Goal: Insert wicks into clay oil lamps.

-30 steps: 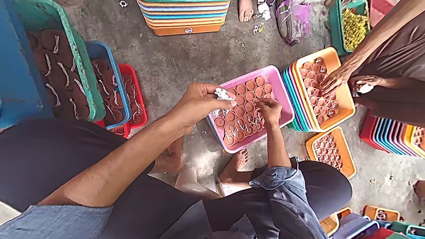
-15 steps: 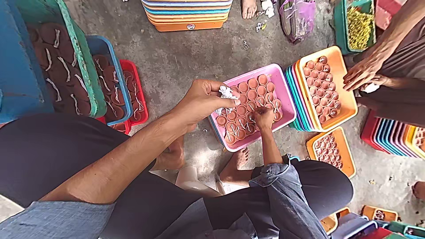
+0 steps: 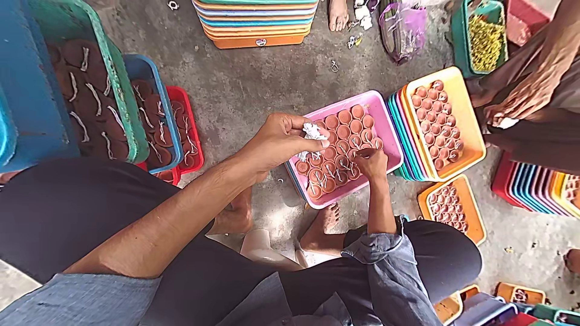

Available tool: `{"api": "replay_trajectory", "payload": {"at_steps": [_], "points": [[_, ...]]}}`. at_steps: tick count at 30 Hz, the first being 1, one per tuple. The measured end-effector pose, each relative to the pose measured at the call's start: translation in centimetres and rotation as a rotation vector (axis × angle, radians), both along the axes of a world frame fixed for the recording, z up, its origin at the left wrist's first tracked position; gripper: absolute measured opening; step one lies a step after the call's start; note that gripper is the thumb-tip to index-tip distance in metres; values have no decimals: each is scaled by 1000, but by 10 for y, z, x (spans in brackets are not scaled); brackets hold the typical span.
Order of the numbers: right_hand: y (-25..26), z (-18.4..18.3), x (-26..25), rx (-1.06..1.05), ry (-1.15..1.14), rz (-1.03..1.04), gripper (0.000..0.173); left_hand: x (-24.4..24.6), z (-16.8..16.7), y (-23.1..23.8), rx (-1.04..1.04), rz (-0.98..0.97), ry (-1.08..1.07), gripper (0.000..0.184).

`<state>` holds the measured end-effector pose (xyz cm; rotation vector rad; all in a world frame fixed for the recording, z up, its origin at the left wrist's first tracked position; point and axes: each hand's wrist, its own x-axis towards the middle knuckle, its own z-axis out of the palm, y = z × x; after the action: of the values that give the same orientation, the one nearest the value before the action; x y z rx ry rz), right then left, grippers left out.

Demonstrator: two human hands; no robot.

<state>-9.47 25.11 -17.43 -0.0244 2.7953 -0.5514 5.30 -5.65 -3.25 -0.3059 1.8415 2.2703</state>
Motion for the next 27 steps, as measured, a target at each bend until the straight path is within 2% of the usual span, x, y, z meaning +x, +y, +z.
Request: {"api": "replay_trajectory", "payload": {"at_steps": [3, 7, 9, 12, 15, 27], "points": [[-10, 47, 16, -183, 118, 88, 19, 0, 1, 0, 59, -40, -5, 24], [-41, 106, 45, -628, 107, 240, 16, 0, 2, 1, 89, -59, -18, 24], [-57, 127, 61, -853, 62, 288, 18, 1, 3, 1, 99, -68, -10, 24], [-71, 141, 77, -1061, 68, 317, 17, 2, 4, 1, 69, -83, 14, 27], [-78, 144, 85, -1128, 103, 358, 18, 2, 5, 1, 44, -64, 13, 26], [-86, 139, 88, -1067, 217, 496, 22, 3, 3, 1, 39, -67, 50, 26]]}}
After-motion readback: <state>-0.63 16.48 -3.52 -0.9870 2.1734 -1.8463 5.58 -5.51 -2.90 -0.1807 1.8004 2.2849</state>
